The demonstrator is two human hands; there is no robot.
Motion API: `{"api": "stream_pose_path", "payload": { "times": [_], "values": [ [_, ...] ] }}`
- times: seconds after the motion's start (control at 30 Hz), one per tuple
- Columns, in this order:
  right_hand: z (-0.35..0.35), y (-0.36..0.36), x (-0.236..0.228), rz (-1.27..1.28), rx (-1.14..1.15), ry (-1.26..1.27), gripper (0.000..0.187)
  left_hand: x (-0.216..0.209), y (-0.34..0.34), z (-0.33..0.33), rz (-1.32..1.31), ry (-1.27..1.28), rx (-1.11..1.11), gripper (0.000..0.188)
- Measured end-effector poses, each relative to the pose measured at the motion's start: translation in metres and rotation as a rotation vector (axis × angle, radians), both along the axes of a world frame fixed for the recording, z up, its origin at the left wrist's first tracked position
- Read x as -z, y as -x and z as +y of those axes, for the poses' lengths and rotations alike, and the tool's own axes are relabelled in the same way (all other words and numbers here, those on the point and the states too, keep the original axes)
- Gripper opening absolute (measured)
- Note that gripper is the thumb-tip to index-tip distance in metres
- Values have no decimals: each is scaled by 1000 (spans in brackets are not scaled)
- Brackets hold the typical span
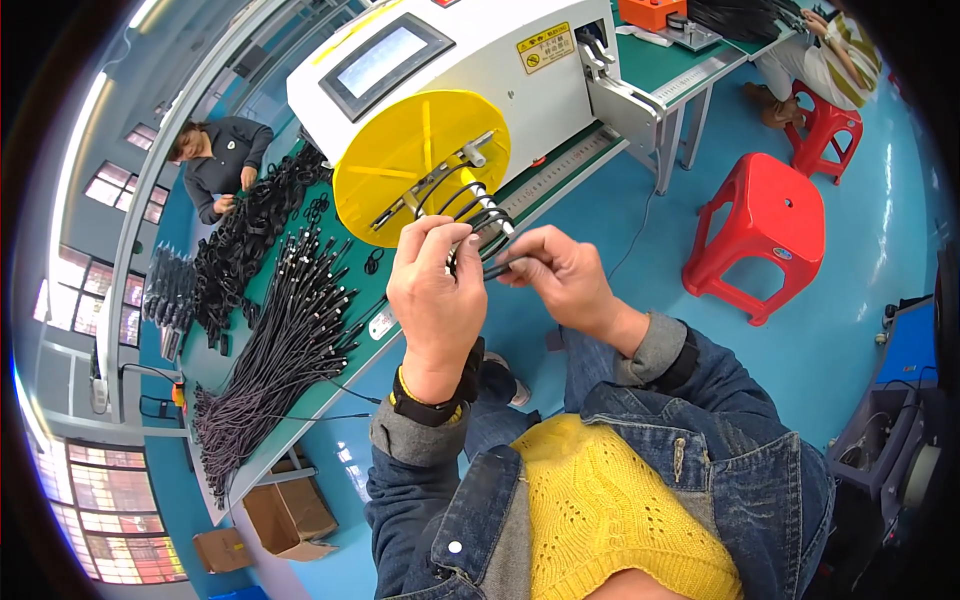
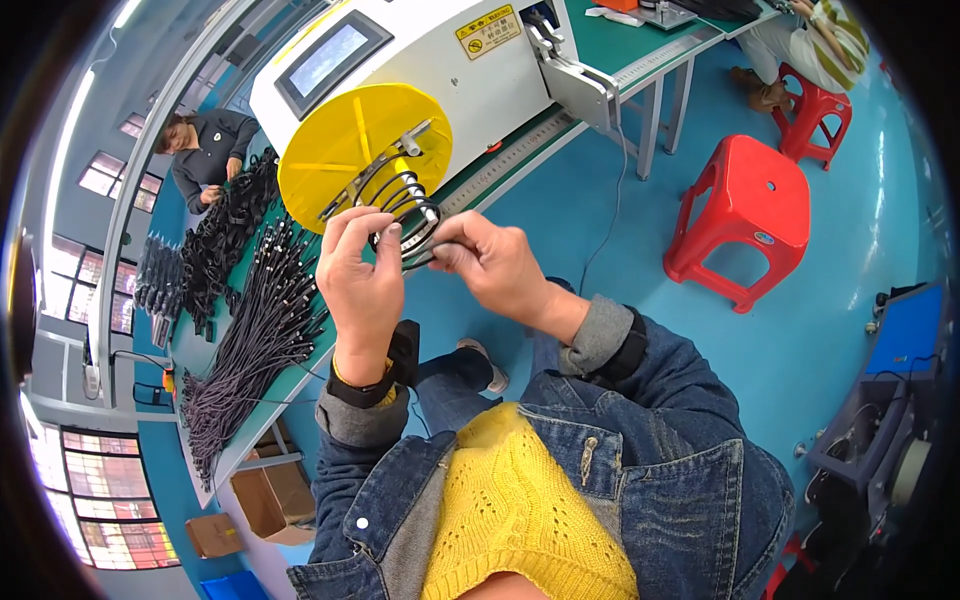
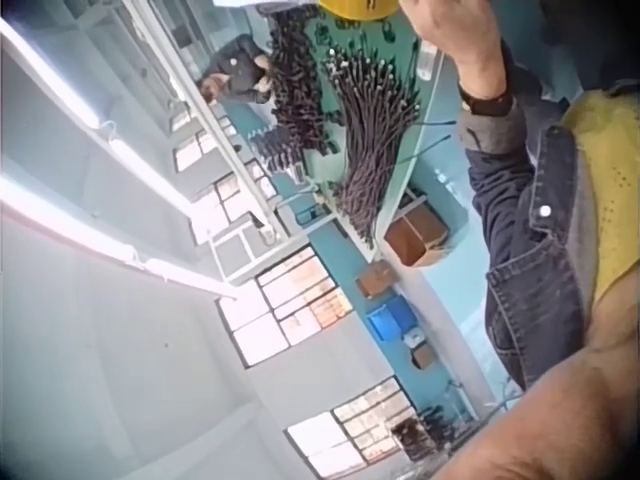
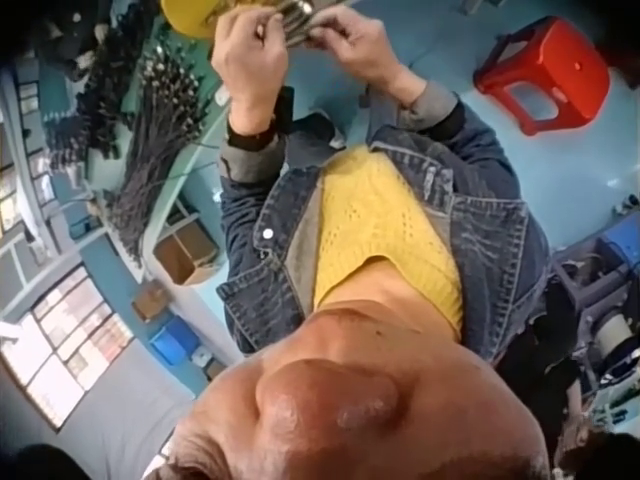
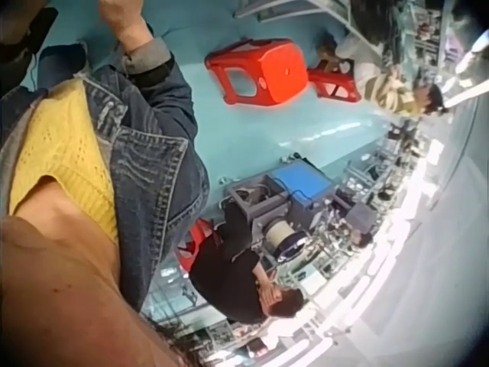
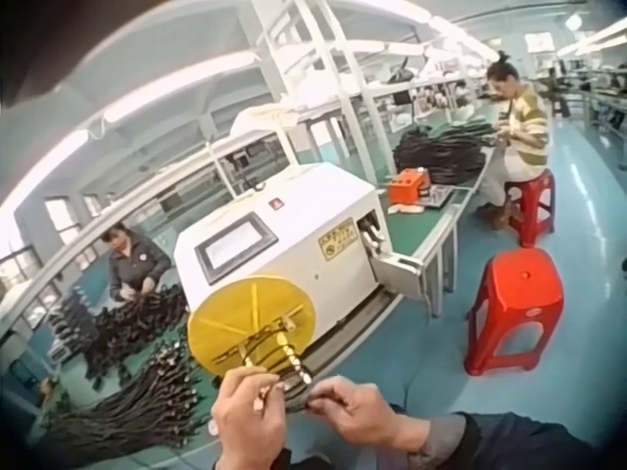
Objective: The person picks up a cable from a pile, winds it around the spindles of a winding machine, and removes the coiled cable. They then secure the coil with a rubber band and place it onto a separate pile on the table.
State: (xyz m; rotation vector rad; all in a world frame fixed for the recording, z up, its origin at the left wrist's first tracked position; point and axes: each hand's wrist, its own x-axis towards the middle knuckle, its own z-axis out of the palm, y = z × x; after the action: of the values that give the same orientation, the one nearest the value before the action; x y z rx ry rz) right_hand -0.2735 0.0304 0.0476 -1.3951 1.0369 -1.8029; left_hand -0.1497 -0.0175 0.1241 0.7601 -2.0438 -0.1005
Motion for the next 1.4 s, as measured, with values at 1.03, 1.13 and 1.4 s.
{"api": "stream_pose_path", "payload": {
  "times": [1.03,1.13,1.4],
  "values": [
    [-20,31,-9,-24,-142,92,13,32,-12,-5,335,-117,129,16],
    [-25,29,-8,153,18,115,15,30,-16,-3,280,-57,111,16],
    [-32,35,-12,59,4,19,16,18,-12,-5,222,-61,50,11]
  ]
}}
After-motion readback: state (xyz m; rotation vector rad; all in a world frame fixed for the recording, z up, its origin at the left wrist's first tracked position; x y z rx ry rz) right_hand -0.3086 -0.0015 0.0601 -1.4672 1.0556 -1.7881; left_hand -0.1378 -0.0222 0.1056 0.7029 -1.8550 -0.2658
